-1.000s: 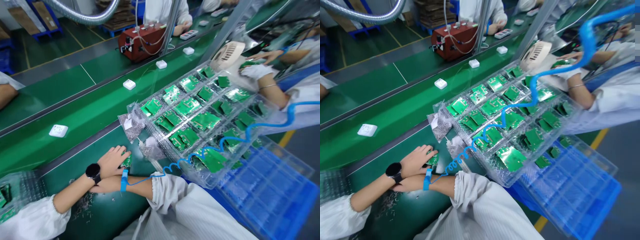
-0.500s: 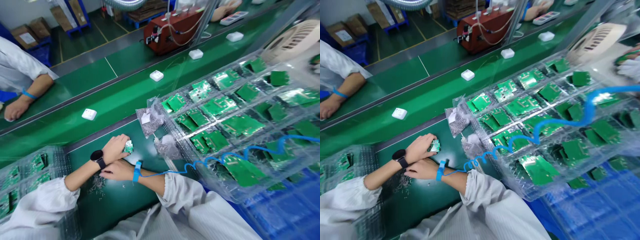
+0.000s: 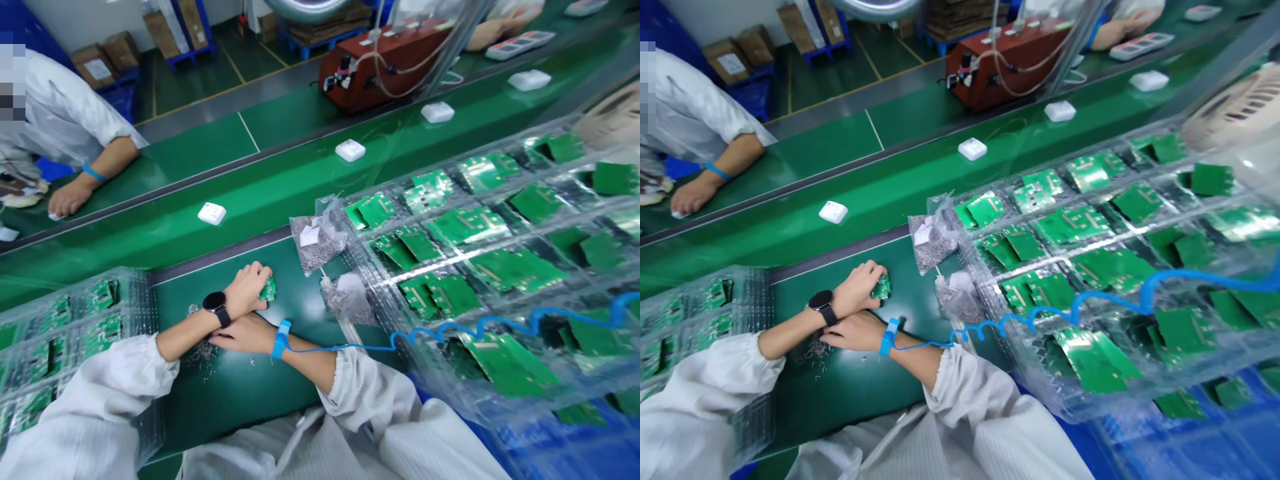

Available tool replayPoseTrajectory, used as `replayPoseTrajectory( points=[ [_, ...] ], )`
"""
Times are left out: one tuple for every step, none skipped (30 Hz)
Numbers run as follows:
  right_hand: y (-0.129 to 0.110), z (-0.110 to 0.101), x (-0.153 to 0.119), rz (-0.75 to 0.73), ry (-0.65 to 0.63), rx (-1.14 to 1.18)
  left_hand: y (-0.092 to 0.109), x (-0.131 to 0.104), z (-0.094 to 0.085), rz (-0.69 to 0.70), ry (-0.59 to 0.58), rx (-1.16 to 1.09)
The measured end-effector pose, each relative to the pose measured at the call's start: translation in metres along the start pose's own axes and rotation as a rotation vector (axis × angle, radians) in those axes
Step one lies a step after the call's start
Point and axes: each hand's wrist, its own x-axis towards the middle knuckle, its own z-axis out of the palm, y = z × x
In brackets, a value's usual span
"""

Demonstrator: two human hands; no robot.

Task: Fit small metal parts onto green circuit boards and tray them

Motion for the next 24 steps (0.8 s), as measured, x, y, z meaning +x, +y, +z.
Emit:
replayPoseTrajectory(
  points=[
    [-0.001,-0.001,-0.002,0.006,0.003,0.001,0.001,0.0,0.001,-0.012,-0.004,-0.012],
    [-0.003,-0.001,-0.003,0.009,0.01,0.001,0.002,0.0,0.002,-0.022,-0.008,-0.031],
    [-0.004,-0.001,-0.005,0.011,0.02,0.01,0.004,0.0,0.003,-0.026,-0.007,-0.054],
    [-0.005,0.0,-0.007,0.009,0.029,0.03,0.006,-0.002,0.002,-0.022,0.004,-0.077],
    [-0.005,0.0,-0.009,0.005,0.04,0.06,0.007,-0.004,0.001,-0.014,0.044,-0.096],
    [-0.005,0.0,-0.011,0.002,0.042,0.101,0.007,-0.007,-0.003,-0.003,0.125,-0.113],
    [-0.004,0.001,-0.012,0.0,0.04,0.137,0.006,-0.011,-0.008,0.004,0.211,-0.117],
    [-0.003,0.001,-0.013,0.002,0.038,0.153,0.003,-0.017,-0.013,0.001,0.272,-0.113],
    [-0.002,0.001,-0.015,0.008,0.05,0.152,-0.001,-0.026,-0.02,-0.03,0.333,-0.111],
    [0.0,0.002,-0.016,0.007,0.043,0.151,-0.008,-0.037,-0.026,-0.072,0.385,-0.116],
    [0.002,0.002,-0.017,0.002,0.037,0.148,-0.016,-0.051,-0.032,-0.11,0.417,-0.124],
    [0.004,0.003,-0.017,-0.004,0.032,0.146,-0.026,-0.069,-0.037,-0.149,0.44,-0.144],
    [0.006,0.003,-0.018,-0.001,0.032,0.148,-0.036,-0.091,-0.04,-0.189,0.461,-0.177],
    [0.008,0.003,-0.018,0.003,0.041,0.156,-0.045,-0.116,-0.042,-0.231,0.48,-0.22],
    [0.01,0.003,-0.018,0.012,0.05,0.165,-0.053,-0.142,-0.042,-0.284,0.505,-0.269],
    [0.012,0.003,-0.016,0.037,0.068,0.163,-0.058,-0.171,-0.04,-0.359,0.544,-0.321],
    [0.012,0.003,-0.014,0.07,0.081,0.157,-0.061,-0.2,-0.035,-0.439,0.575,-0.364],
    [0.012,0.003,-0.011,0.109,0.091,0.152,-0.06,-0.227,-0.029,-0.546,0.612,-0.4],
    [0.011,0.002,-0.007,0.155,0.102,0.149,-0.056,-0.254,-0.021,-0.667,0.651,-0.429],
    [0.009,0.002,-0.002,0.205,0.112,0.151,-0.05,-0.277,-0.012,-0.768,0.676,-0.455],
    [0.008,0.002,0.002,0.254,0.127,0.158,-0.041,-0.298,-0.002,-0.863,0.699,-0.479],
    [0.006,0.002,0.007,0.298,0.143,0.166,-0.031,-0.315,0.009,-0.954,0.721,-0.511],
    [0.005,0.003,0.011,0.334,0.158,0.173,-0.02,-0.328,0.02,-1.022,0.72,-0.555],
    [0.005,0.003,0.014,0.358,0.166,0.176,-0.009,-0.338,0.031,-1.078,0.73,-0.587]
  ],
)
